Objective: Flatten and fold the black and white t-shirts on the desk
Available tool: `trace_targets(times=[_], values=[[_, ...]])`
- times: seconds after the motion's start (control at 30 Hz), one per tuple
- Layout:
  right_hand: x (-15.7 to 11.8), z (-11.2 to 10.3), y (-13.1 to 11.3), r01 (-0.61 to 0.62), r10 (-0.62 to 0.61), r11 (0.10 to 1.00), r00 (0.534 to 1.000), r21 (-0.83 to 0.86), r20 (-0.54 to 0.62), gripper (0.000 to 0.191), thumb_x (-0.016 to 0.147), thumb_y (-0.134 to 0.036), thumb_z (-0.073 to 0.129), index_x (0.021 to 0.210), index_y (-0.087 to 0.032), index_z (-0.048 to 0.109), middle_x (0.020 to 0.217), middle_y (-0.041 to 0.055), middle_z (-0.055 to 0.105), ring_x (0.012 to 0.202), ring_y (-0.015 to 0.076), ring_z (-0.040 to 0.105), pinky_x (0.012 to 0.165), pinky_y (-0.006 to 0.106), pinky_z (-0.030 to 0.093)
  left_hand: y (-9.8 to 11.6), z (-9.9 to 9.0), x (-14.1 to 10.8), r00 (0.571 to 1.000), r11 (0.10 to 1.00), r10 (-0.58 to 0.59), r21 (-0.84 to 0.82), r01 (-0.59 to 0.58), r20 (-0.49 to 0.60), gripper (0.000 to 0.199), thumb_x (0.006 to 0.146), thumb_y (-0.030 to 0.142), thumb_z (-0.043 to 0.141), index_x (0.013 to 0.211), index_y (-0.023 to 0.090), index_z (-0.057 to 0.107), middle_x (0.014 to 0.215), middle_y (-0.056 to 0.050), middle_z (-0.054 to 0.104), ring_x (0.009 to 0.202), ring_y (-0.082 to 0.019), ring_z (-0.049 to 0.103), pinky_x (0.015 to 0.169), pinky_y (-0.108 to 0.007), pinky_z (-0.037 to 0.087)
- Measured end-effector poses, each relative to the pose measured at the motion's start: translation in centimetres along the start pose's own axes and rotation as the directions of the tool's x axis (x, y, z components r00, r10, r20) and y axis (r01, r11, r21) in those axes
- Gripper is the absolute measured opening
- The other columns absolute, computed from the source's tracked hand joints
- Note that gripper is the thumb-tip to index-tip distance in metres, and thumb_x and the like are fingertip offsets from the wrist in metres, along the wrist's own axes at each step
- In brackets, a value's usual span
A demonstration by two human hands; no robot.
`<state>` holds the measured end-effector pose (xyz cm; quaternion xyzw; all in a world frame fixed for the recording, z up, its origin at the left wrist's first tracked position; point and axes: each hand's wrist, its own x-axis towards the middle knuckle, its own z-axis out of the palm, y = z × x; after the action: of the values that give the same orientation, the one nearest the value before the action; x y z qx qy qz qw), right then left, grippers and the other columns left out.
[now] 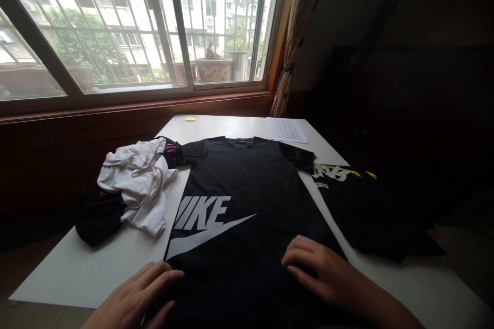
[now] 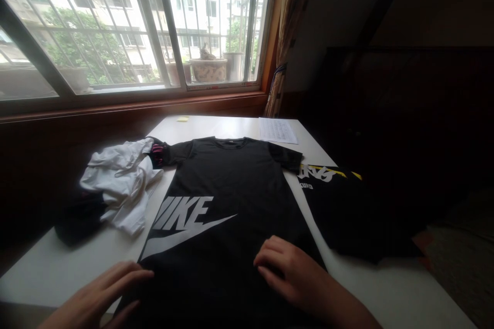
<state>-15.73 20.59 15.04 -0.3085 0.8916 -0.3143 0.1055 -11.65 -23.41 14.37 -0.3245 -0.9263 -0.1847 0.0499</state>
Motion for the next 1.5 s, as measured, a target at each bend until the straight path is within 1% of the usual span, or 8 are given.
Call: trace_targets(times=[0.17, 0.3, 0.4, 0.63, 0.93, 1.1, 1.3, 1.5], values=[[0.8, 2.3, 2.9, -0.007, -0.042, 0.949, 0.988, -0.315, -0.146, 0.051, 0.100, -0.033, 0.060, 0.150, -0.031, 0.052, 0.156, 0.0084, 0.050, 0.147, 0.0296, 0.043, 0.121, 0.053, 0.036, -0.1, 2.9, 5.6, 0.995, 0.976, 0.089, 0.204, -0.079, -0.042, 0.057, 0.101, 0.036, 0.056, 0.156, 0.032, 0.041, 0.157, -0.005, 0.051, 0.137, -0.026, 0.056, 0.107, -0.040, 0.055], [-0.2, 3.9, 5.0, -0.045, -0.008, 0.922, 0.991, -0.385, -0.135, 0.064, 0.100, -0.045, 0.060, 0.159, -0.036, 0.036, 0.166, 0.0055, 0.035, 0.154, 0.0306, 0.029, 0.123, 0.058, 0.030, -3.4, 7.0, 7.1, 0.993, 0.940, 0.082, 0.339, -0.050, -0.082, 0.065, 0.103, 0.046, 0.053, 0.161, 0.029, 0.030, 0.164, -0.008, 0.039, 0.149, -0.028, 0.041, 0.117, -0.047, 0.043], [-2.0, 4.2, 5.9, -0.082, 0.037, 0.926, 0.991, -0.368, -0.128, 0.069, 0.100, -0.047, 0.059, 0.161, -0.039, 0.029, 0.169, 0.0035, 0.029, 0.155, 0.0295, 0.026, 0.125, 0.056, 0.026, -5.1, 8.4, 6.5, 0.994, 0.926, 0.035, 0.377, 0.005, -0.100, 0.068, 0.103, 0.048, 0.051, 0.163, 0.030, 0.024, 0.165, -0.007, 0.038, 0.150, -0.026, 0.040, 0.120, -0.045, 0.038], [-5.3, 3.5, 7.0, -0.159, 0.120, 0.901, 0.985, -0.403, -0.120, 0.073, 0.100, -0.049, 0.058, 0.162, -0.042, 0.022, 0.169, 0.0030, 0.026, 0.154, 0.0333, 0.026, 0.122, 0.061, 0.030, -4.9, 8.4, 3.8, 0.994, 0.892, -0.006, 0.450, 0.054, -0.107, 0.069, 0.102, 0.049, 0.051, 0.163, 0.030, 0.025, 0.166, -0.008, 0.036, 0.149, -0.028, 0.040, 0.119, -0.049, 0.038], [-5.3, 2.9, 7.5, -0.156, 0.139, 0.895, 0.988, -0.419, -0.071, 0.074, 0.099, -0.052, 0.057, 0.162, -0.043, 0.020, 0.170, 0.0016, 0.023, 0.155, 0.0345, 0.023, 0.122, 0.064, 0.029, -4.5, 7.9, -0.2, 0.992, 0.877, -0.036, 0.472, 0.088, -0.120, 0.078, 0.098, 0.056, 0.053, 0.164, 0.026, 0.024, 0.164, -0.010, 0.040, 0.144, -0.030, 0.048, 0.116, -0.047, 0.044], [-5.0, 2.3, 7.9, -0.110, 0.074, 0.897, 0.992, -0.427, -0.100, 0.069, 0.100, -0.046, 0.060, 0.161, -0.040, 0.029, 0.168, 0.0032, 0.031, 0.153, 0.0337, 0.030, 0.122, 0.061, 0.031, -5.1, 7.7, -1.2, 0.995, 0.857, 0.000, 0.513, 0.049, -0.096, 0.082, 0.096, 0.060, 0.056, 0.163, 0.022, 0.026, 0.163, -0.011, 0.040, 0.143, -0.029, 0.050, 0.110, -0.043, 0.051], [-2.4, 2.0, 7.1, -0.009, -0.095, 0.861, 0.979, -0.509, -0.179, 0.059, 0.104, -0.032, 0.053, 0.160, -0.032, 0.035, 0.164, 0.0041, 0.039, 0.150, 0.0260, 0.038, 0.125, 0.052, 0.030, -5.2, 6.5, 0.2, 0.995, 0.861, 0.073, 0.507, -0.033, -0.060, 0.072, 0.096, 0.055, 0.059, 0.159, 0.026, 0.038, 0.162, -0.006, 0.043, 0.145, -0.031, 0.047, 0.110, -0.045, 0.051], [0.9, 3.4, 4.7, 0.008, -0.057, 0.886, 0.994, -0.464, -0.092, 0.071, 0.104, -0.046, 0.051, 0.165, -0.029, 0.020, 0.170, 0.0042, 0.024, 0.155, 0.0270, 0.028, 0.127, 0.051, 0.027, -3.2, 6.3, 4.7, 0.990, 0.887, 0.132, 0.451, -0.099, -0.041, 0.058, 0.102, 0.040, 0.054, 0.157, 0.029, 0.041, 0.159, -0.001, 0.049, 0.143, -0.024, 0.049, 0.119, -0.046, 0.042]])
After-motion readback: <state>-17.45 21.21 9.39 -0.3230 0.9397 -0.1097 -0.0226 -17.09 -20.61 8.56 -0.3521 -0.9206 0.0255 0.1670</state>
